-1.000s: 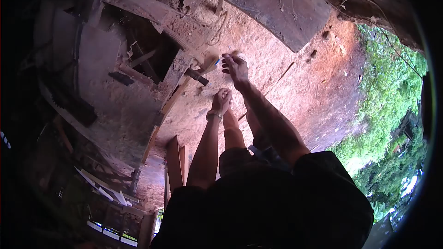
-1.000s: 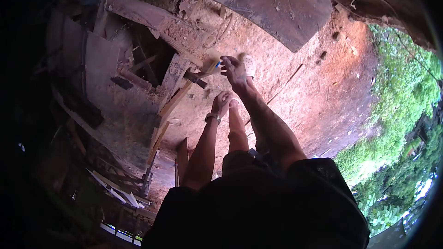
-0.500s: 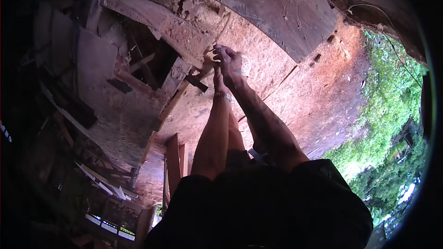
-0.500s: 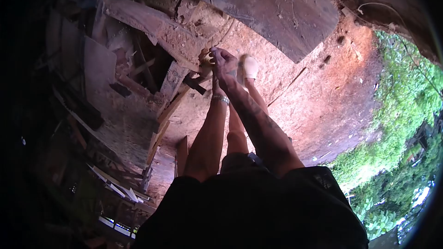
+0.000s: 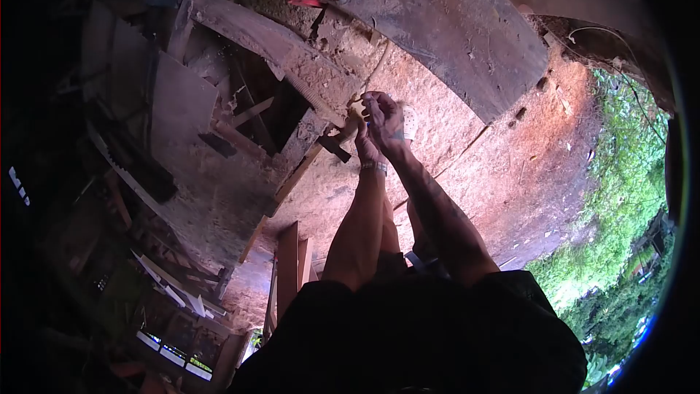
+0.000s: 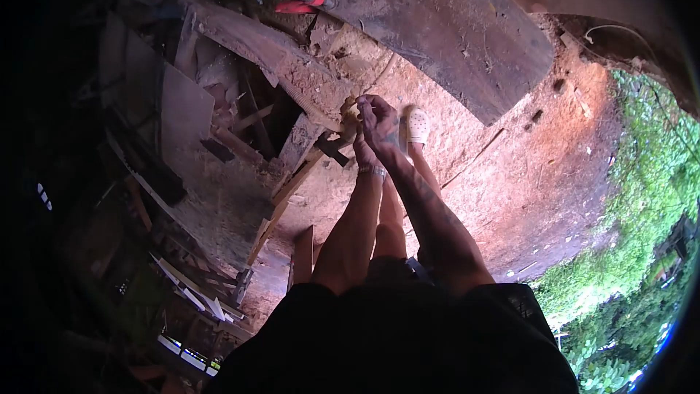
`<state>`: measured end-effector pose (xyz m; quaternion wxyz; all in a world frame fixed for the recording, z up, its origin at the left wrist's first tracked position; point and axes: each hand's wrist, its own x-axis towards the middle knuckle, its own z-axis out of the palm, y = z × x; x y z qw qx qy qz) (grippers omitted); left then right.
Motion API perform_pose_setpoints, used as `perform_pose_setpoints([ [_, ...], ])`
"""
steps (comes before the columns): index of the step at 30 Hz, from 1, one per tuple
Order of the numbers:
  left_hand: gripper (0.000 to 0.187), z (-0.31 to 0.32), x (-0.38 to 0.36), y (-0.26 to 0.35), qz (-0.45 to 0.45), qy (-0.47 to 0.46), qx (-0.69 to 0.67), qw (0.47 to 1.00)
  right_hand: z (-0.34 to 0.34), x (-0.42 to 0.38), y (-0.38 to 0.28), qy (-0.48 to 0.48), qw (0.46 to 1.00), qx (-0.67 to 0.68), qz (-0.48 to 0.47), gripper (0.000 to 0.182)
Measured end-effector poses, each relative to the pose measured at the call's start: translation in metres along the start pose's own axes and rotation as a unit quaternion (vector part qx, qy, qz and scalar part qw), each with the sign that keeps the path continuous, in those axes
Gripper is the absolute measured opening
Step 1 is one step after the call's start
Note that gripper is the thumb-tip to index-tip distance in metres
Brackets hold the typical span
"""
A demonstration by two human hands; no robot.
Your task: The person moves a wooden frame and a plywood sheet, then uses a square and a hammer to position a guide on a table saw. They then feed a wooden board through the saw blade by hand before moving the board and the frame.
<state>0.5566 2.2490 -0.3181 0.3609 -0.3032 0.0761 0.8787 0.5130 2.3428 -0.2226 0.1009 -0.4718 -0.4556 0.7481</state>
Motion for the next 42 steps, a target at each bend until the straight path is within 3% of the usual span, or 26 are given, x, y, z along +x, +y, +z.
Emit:
perform_pose_setpoints([
  [1,0.065,-0.008,-0.001,0.000,0.032,0.113,0.069,0.991,0.001,-0.002,-0.001,0.001,1.000,-0.001,0.003,0.030],
  [4,0.065,0.000,-0.004,0.000,0.036,0.131,0.105,0.985,0.004,0.000,0.005,0.023,1.000,-0.001,-0.016,0.030],
  [8,0.067,0.026,-0.009,0.002,0.045,0.125,0.149,0.980,0.005,0.000,-0.008,0.014,0.995,-0.098,-0.003,0.032],
  [11,0.068,0.040,-0.011,0.001,0.049,0.111,0.172,0.977,0.004,0.000,0.004,0.030,0.995,-0.087,-0.033,0.033],
  [21,0.074,0.076,-0.019,-0.005,0.060,0.074,0.228,0.969,0.003,-0.004,-0.012,0.012,0.997,-0.082,-0.001,0.033],
  [26,0.061,0.077,-0.016,-0.007,0.041,0.189,0.092,0.977,0.004,-0.008,-0.020,0.004,0.998,-0.036,-0.047,0.030],
  [27,0.056,0.065,-0.014,-0.005,0.001,0.078,-0.057,0.995,0.004,-0.008,-0.020,0.005,0.999,-0.038,-0.038,0.029],
  [28,0.051,0.058,-0.012,-0.004,-0.039,-0.034,-0.205,0.977,0.004,-0.007,-0.019,0.005,0.999,-0.040,-0.030,0.029],
  [30,0.045,0.050,-0.012,-0.003,-0.066,-0.136,-0.321,0.935,0.001,-0.005,-0.016,-0.010,0.999,-0.047,0.000,0.029],
  [32,0.042,0.050,-0.013,-0.002,-0.034,-0.106,-0.225,0.968,-0.003,-0.003,-0.013,-0.043,0.997,-0.057,0.041,0.033],
  [34,0.041,0.043,-0.014,-0.001,0.012,-0.044,-0.033,0.998,-0.002,-0.003,-0.014,-0.036,0.996,-0.071,0.033,0.033],
  [36,0.043,0.035,-0.014,0.001,-0.017,-0.047,-0.125,0.991,-0.002,-0.002,-0.012,-0.032,0.997,-0.066,0.023,0.033],
  [37,0.045,0.031,-0.011,0.000,-0.072,-0.087,-0.331,0.937,-0.002,-0.002,-0.011,-0.031,0.998,-0.055,0.018,0.032],
  [39,0.054,0.030,-0.012,-0.001,-0.076,-0.021,-0.300,0.951,0.001,-0.003,-0.010,-0.019,0.999,-0.026,0.004,0.030],
  [40,0.060,0.041,-0.018,-0.003,-0.023,0.082,-0.058,0.995,0.004,-0.004,-0.012,-0.006,1.000,-0.007,-0.004,0.029],
  [41,0.067,0.053,-0.024,-0.005,0.032,0.179,0.189,0.965,0.006,-0.005,-0.014,0.006,1.000,0.012,-0.013,0.029],
  [42,0.063,0.051,-0.031,-0.007,0.026,0.183,0.197,0.963,0.007,-0.003,-0.011,0.008,1.000,0.007,-0.017,0.029],
])
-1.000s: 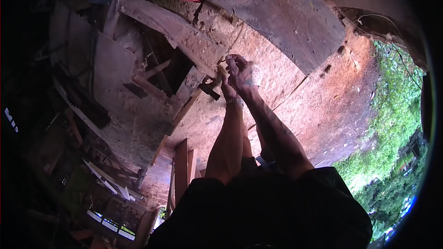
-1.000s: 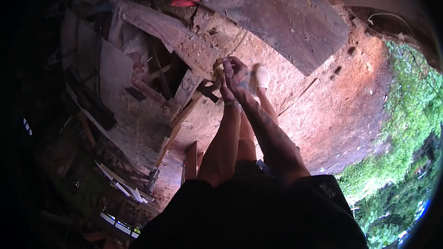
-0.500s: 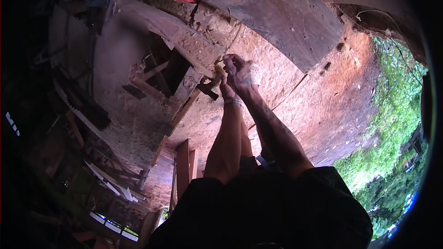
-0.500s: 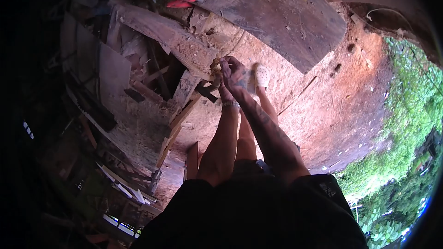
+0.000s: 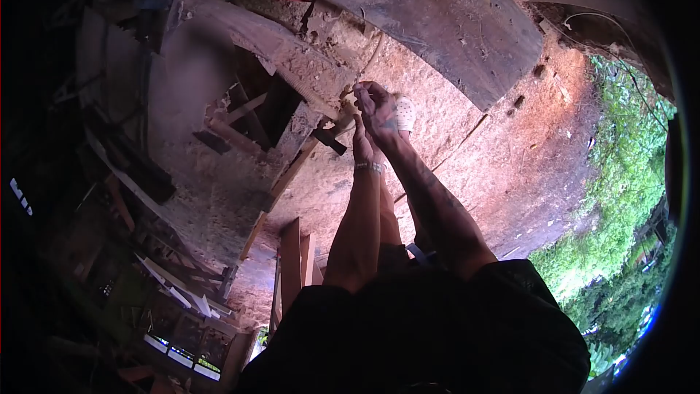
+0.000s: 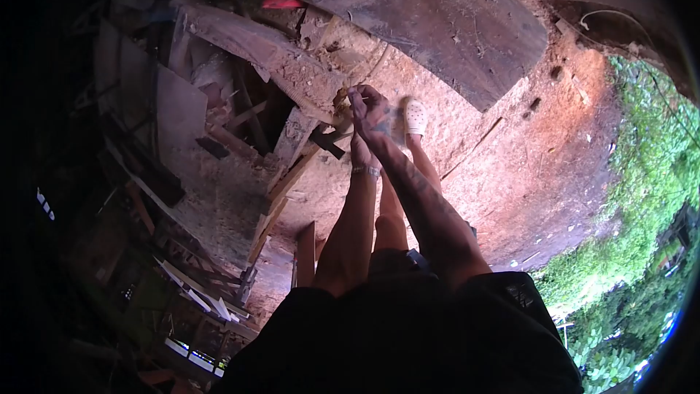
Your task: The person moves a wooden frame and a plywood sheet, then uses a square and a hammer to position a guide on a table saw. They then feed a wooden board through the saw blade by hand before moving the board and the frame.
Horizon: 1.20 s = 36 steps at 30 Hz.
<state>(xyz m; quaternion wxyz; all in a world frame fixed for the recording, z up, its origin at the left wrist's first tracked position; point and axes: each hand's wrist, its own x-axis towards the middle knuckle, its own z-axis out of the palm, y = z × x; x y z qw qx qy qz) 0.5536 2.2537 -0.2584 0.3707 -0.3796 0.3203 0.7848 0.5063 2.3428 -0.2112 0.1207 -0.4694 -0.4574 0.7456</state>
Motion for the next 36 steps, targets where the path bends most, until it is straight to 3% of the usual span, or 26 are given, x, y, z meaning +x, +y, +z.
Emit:
perform_pose_setpoints([
  [2,0.057,-0.015,-0.013,-0.010,-0.013,0.006,0.020,1.000,0.000,0.003,0.009,0.005,1.000,-0.010,-0.008,0.029],
  [4,0.052,-0.069,-0.013,-0.033,-0.035,0.071,0.055,0.995,0.001,0.002,0.008,0.004,1.000,-0.002,-0.001,0.029],
  [8,0.041,-0.106,-0.043,-0.058,-0.089,0.151,0.092,0.980,0.000,0.000,0.004,-0.014,1.000,0.008,0.020,0.029],
  [11,0.043,-0.118,-0.070,-0.064,-0.113,0.209,0.136,0.962,-0.009,0.000,-0.006,0.006,0.965,0.144,0.220,0.033],
  [13,0.041,-0.120,-0.086,-0.062,-0.129,0.226,0.167,0.951,-0.016,-0.003,-0.004,-0.030,0.952,0.141,0.269,0.040],
  [16,0.039,-0.118,-0.117,-0.052,-0.112,0.156,0.327,0.925,-0.020,-0.018,0.005,-0.068,0.953,0.165,0.247,0.044],
  [17,0.026,-0.090,-0.137,-0.036,-0.090,0.123,0.421,0.894,-0.029,-0.029,0.012,-0.086,0.955,0.164,0.232,0.045],
  [18,0.024,-0.149,-0.127,-0.057,-0.017,0.069,0.406,0.911,-0.038,-0.039,0.015,-0.112,0.956,0.163,0.215,0.045],
  [19,0.024,-0.208,-0.117,-0.078,0.053,0.010,0.382,0.922,-0.048,-0.050,0.014,-0.098,0.955,0.129,0.248,0.044],
  [22,0.030,-0.241,-0.148,-0.049,-0.048,-0.064,0.490,0.868,-0.115,-0.083,0.042,-0.102,0.953,-0.030,0.285,0.043],
  [24,0.036,-0.241,-0.176,-0.017,-0.053,-0.082,0.489,0.867,-0.189,-0.098,0.079,-0.104,0.934,-0.178,0.291,0.035],
  [25,0.040,-0.218,-0.212,0.007,-0.045,-0.063,0.541,0.837,-0.223,-0.114,0.085,-0.075,0.923,-0.283,0.252,0.033],
  [26,0.041,-0.204,-0.242,0.026,-0.049,-0.003,0.512,0.858,-0.290,-0.116,0.115,-0.146,0.895,-0.392,0.154,0.028],
  [27,0.041,-0.207,-0.266,0.039,-0.058,0.052,0.477,0.876,-0.327,-0.130,0.114,-0.080,0.893,-0.379,0.228,0.026],
  [28,0.040,-0.226,-0.281,0.050,-0.046,0.067,0.450,0.889,-0.353,-0.144,0.099,-0.066,0.848,-0.454,0.267,0.022],
  [29,0.039,-0.248,-0.295,0.060,-0.033,0.082,0.423,0.902,-0.364,-0.161,0.080,-0.036,0.835,-0.457,0.305,0.019],
  [30,0.038,-0.273,-0.311,0.064,-0.010,0.093,0.398,0.913,-0.398,-0.165,0.081,-0.022,0.823,-0.484,0.296,0.019],
  [33,0.038,-0.365,-0.350,0.073,0.094,0.104,0.372,0.918,-0.351,-0.221,0.018,0.064,0.795,-0.529,0.290,0.024],
  [36,0.037,-0.459,-0.400,0.073,0.206,0.105,0.372,0.899,-0.300,-0.265,0.001,0.037,0.846,-0.479,0.230,0.033],
])
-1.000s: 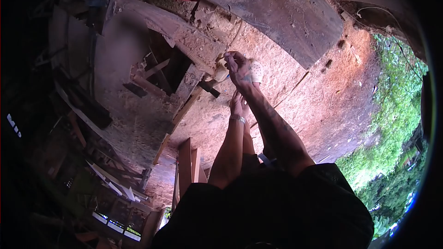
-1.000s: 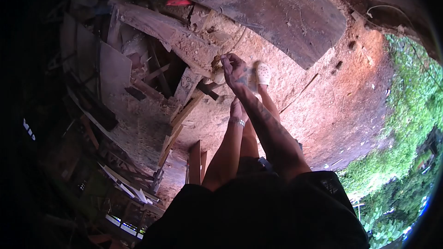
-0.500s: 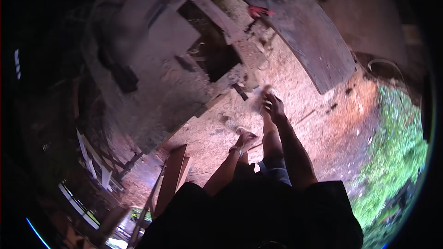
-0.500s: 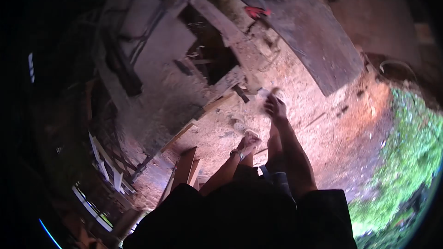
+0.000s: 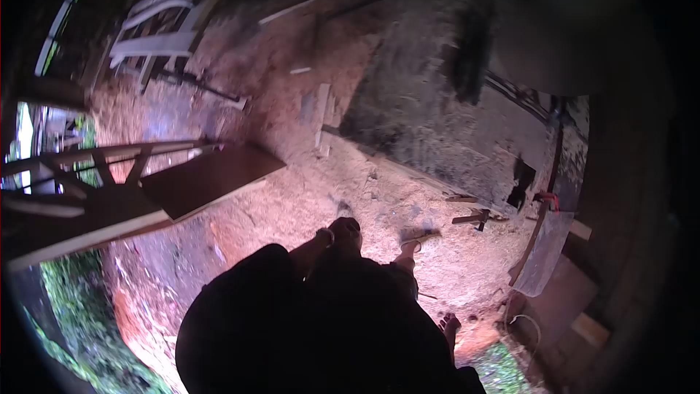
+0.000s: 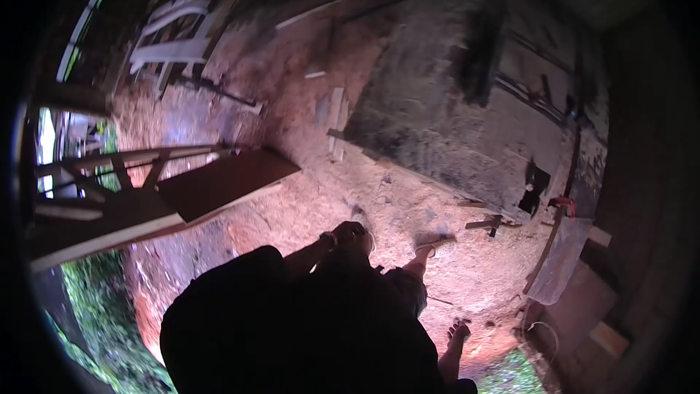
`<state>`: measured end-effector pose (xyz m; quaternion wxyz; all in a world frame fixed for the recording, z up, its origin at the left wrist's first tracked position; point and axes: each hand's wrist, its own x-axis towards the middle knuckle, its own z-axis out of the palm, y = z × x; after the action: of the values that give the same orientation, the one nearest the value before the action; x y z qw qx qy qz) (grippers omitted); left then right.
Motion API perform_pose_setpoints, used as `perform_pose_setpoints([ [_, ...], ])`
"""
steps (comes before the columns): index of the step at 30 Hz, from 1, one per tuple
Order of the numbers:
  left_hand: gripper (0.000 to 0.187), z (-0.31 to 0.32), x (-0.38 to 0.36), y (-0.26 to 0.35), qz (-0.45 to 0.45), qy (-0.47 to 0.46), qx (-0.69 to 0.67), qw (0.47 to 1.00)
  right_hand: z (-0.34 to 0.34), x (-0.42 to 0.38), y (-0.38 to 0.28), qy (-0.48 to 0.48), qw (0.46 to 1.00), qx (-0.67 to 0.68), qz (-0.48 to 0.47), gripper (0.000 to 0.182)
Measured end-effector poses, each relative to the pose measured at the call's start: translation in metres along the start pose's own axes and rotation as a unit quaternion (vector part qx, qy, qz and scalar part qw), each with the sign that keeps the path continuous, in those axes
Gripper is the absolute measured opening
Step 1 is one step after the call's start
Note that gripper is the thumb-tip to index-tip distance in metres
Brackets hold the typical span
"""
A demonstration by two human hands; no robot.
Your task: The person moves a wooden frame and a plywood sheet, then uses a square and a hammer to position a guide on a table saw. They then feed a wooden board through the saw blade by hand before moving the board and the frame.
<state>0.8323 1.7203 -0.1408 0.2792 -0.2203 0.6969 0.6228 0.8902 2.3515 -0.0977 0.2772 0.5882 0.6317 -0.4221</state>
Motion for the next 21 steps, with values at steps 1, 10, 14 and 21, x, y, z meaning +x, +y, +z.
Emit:
perform_pose_setpoints([
  [1,0.037,-0.028,-0.008,-0.019,0.091,0.008,0.019,0.996,0.020,-0.015,-0.015,-0.007,0.999,0.015,-0.027,0.036],
  [10,0.050,-0.236,-0.164,-0.062,-0.080,0.304,-0.183,0.932,0.323,-0.156,-0.151,-0.305,0.790,-0.370,-0.382,0.033],
  [14,0.059,-0.286,-0.198,-0.082,-0.155,0.364,-0.299,0.868,0.483,-0.308,-0.232,-0.337,0.653,-0.432,-0.523,0.037],
  [21,0.034,-0.320,-0.153,-0.144,-0.187,0.403,-0.226,0.867,0.752,-0.491,-0.334,-0.349,0.604,-0.410,-0.587,0.022],
])
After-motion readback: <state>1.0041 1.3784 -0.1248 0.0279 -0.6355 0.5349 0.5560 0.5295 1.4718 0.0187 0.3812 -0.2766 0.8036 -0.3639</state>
